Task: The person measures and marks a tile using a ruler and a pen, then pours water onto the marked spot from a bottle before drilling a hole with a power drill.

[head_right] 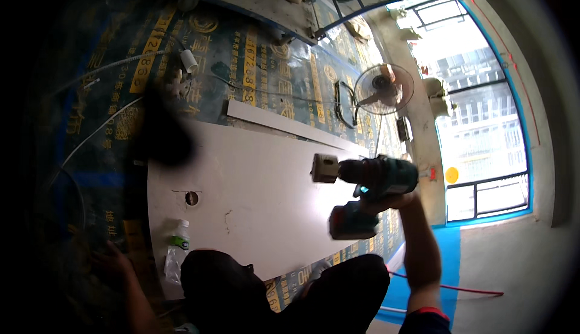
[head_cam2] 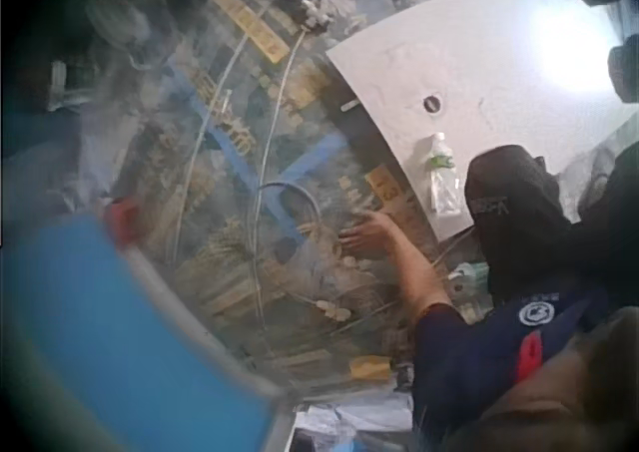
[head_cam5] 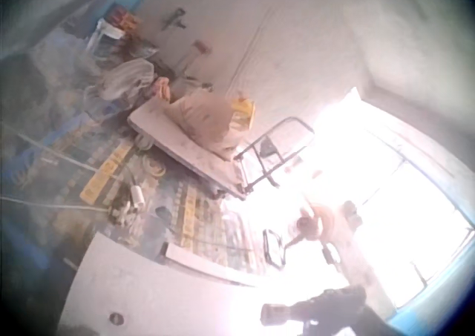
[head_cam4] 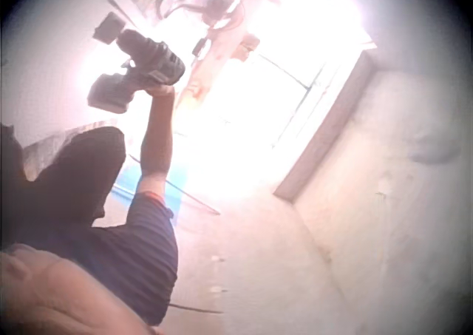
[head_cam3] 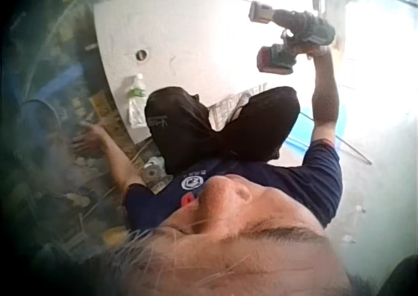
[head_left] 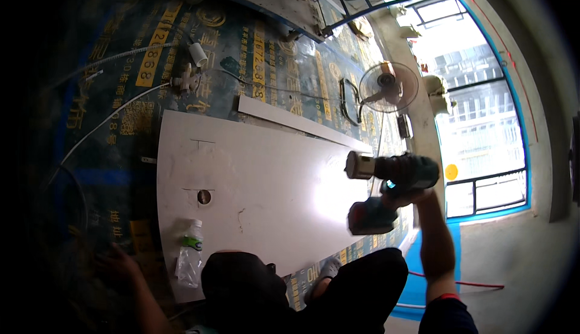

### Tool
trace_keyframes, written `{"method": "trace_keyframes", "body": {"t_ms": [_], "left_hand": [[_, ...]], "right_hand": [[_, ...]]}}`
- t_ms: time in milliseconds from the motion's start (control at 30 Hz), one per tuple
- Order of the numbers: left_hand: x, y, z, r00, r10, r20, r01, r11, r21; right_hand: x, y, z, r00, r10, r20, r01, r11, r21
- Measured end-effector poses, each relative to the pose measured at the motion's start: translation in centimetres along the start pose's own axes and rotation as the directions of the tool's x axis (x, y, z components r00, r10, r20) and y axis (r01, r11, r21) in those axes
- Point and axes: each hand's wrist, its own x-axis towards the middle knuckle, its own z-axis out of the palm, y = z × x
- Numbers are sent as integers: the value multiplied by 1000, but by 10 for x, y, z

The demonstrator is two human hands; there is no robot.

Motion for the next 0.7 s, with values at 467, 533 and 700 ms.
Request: {"method": "trace_keyframes", "body": {"t_ms": [467,533,700], "left_hand": [[22,-10,-12,968,-6,250,-7,999,51],[32,-17,-37,866,-2,499,-7,1000,16],[102,-86,-142,710,290,641,11,907,-422]], "right_hand": [[-184,73,-36,536,47,843,-737,512,440],[-224,72,-15,487,-18,873,-795,406,452],[-303,71,29,537,-51,842,-843,2,537]]}}
